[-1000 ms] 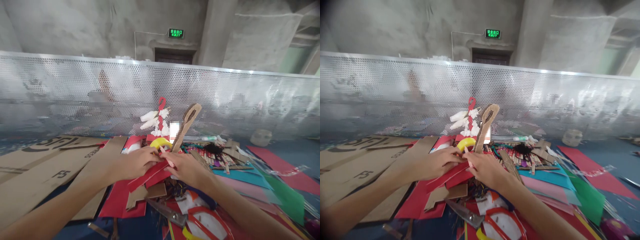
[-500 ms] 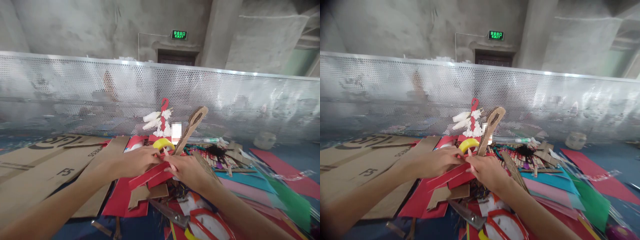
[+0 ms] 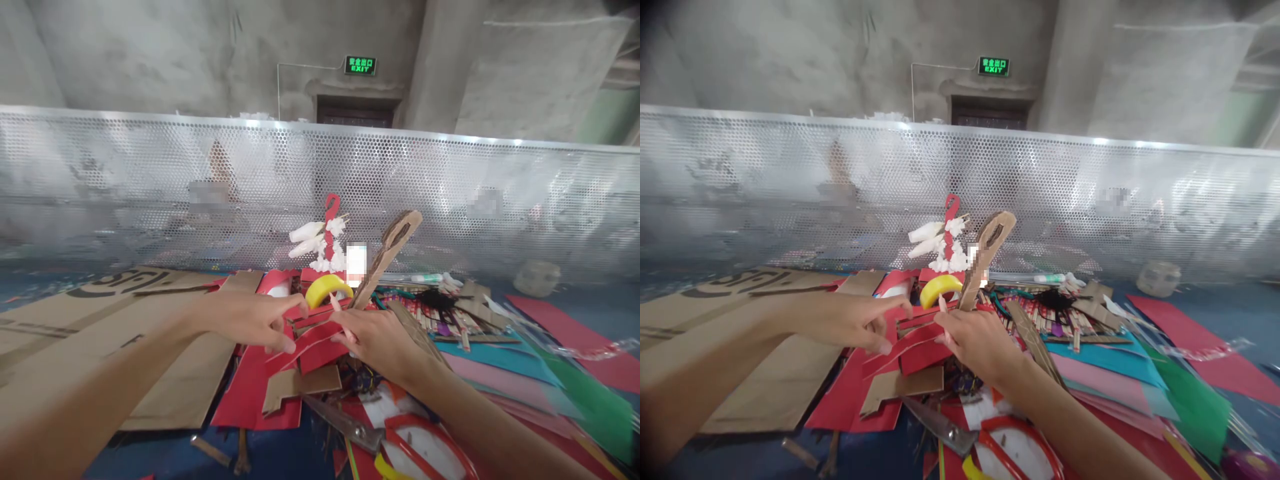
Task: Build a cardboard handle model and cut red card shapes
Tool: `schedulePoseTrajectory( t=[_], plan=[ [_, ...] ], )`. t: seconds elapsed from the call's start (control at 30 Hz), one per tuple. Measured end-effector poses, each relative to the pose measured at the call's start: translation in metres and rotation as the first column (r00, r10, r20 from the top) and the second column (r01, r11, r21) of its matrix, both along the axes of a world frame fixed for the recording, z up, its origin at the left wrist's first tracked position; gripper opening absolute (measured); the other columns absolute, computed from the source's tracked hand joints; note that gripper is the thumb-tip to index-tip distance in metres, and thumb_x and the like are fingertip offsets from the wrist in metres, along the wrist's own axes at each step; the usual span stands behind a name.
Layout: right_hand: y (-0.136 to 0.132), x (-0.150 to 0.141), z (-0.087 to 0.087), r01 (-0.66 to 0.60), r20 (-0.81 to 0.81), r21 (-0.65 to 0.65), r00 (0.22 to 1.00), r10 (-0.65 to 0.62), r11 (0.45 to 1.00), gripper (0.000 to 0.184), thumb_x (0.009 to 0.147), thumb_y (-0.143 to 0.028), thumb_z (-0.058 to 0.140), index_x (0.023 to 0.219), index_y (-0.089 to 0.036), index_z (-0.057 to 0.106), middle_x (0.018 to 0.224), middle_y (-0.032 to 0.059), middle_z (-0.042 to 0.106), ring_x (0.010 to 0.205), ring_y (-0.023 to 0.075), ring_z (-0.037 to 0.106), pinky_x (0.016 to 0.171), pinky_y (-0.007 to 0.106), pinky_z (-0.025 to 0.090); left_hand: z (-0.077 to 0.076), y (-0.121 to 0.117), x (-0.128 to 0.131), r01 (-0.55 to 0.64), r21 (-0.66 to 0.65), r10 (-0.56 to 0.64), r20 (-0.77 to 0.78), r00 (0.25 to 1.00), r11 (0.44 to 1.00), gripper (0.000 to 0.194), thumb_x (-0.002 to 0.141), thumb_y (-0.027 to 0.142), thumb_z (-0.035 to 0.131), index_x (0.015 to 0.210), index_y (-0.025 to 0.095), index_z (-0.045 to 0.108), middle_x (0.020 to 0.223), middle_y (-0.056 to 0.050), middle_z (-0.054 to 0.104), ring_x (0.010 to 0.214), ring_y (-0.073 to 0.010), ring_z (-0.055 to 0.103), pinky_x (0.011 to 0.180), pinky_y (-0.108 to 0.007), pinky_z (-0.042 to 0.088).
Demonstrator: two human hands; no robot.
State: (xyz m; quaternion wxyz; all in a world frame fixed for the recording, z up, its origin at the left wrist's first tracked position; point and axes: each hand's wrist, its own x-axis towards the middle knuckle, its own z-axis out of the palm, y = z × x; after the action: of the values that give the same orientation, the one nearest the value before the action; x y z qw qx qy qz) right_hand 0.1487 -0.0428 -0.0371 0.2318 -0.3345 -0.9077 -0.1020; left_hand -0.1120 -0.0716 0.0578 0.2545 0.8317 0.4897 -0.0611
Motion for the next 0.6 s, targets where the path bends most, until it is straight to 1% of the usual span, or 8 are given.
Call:
schedulePoseTrajectory(
  t=[0.1, 0.17, 0.23, 0.37, 0.5, 0.6],
  plan=[
    [-0.002, 0.0, 0.003, 0.019, -0.017, -0.023, 1.0, -0.019, 1.0, 0.01, 0.09, -0.019, 0.066, 0.097, -0.025, 0.063, 0.087, -0.0045, 0.075, 0.076, 0.0161, 0.07, 0.057, 0.028, 0.027, -0.006, 0.005, 0.004, -0.02, -0.036, 0.023, 0.075, 0.997, 0.999, 0.059, 0.084, 0.055, 0.064, 0.13, 0.025, 0.043, 0.092, -0.001, 0.072, 0.073, -0.0173, 0.063, 0.06, -0.025, 0.039],
    [-0.002, 0.001, 0.005, 0.029, -0.03, -0.04, 0.999, -0.031, 0.999, 0.015, 0.089, -0.022, 0.069, 0.102, -0.025, 0.063, 0.087, -0.0041, 0.076, 0.079, 0.0178, 0.072, 0.059, 0.027, 0.03, -0.012, 0.008, 0.005, -0.024, -0.034, 0.028, 0.106, 0.994, 0.999, 0.053, 0.083, 0.055, 0.065, 0.122, 0.025, 0.046, 0.088, 0.0, 0.07, 0.068, -0.016, 0.059, 0.056, -0.024, 0.037],
    [-0.002, 0.001, 0.005, 0.04, -0.035, -0.055, 0.999, -0.041, 0.998, 0.022, 0.088, -0.027, 0.072, 0.108, -0.026, 0.063, 0.089, -0.0035, 0.077, 0.083, 0.02, 0.073, 0.06, 0.027, 0.033, -0.016, 0.011, 0.005, -0.023, -0.013, 0.024, 0.124, 0.992, 1.0, 0.043, 0.085, 0.053, 0.062, 0.114, 0.024, 0.048, 0.084, 0.001, 0.068, 0.064, -0.0147, 0.056, 0.053, -0.025, 0.035],
    [-0.001, 0.003, 0.008, 0.044, -0.032, -0.095, 0.998, -0.047, 0.994, 0.031, 0.088, -0.035, 0.074, 0.116, -0.028, 0.064, 0.094, -0.0018, 0.077, 0.087, 0.0227, 0.073, 0.063, 0.027, 0.038, -0.021, 0.015, 0.005, -0.019, 0.032, 0.016, 0.089, 0.996, 0.999, 0.03, 0.086, 0.045, 0.06, 0.105, 0.023, 0.052, 0.082, 0.0, 0.065, 0.062, -0.0142, 0.054, 0.052, -0.024, 0.035],
    [0.001, 0.006, 0.014, 0.033, 0.008, -0.126, 0.999, -0.032, 0.991, 0.035, 0.088, -0.039, 0.073, 0.12, -0.028, 0.064, 0.092, -0.0011, 0.077, 0.087, 0.0234, 0.073, 0.065, 0.028, 0.041, -0.023, 0.016, 0.006, -0.011, 0.076, 0.006, 0.067, 0.998, 0.997, 0.03, 0.084, 0.041, 0.064, 0.104, 0.022, 0.054, 0.084, 0.0, 0.065, 0.068, -0.0158, 0.059, 0.055, -0.024, 0.038],
    [0.003, 0.007, 0.015, 0.025, 0.002, -0.109, 1.0, -0.025, 0.994, 0.032, 0.089, -0.037, 0.073, 0.118, -0.027, 0.065, 0.09, -0.001, 0.077, 0.086, 0.0222, 0.073, 0.066, 0.027, 0.042, -0.022, 0.016, 0.009, -0.007, 0.1, 0.001, 0.059, 0.998, 0.995, 0.03, 0.085, 0.043, 0.062, 0.106, 0.022, 0.056, 0.086, -0.001, 0.065, 0.069, -0.0159, 0.059, 0.055, -0.025, 0.038]
  ],
)
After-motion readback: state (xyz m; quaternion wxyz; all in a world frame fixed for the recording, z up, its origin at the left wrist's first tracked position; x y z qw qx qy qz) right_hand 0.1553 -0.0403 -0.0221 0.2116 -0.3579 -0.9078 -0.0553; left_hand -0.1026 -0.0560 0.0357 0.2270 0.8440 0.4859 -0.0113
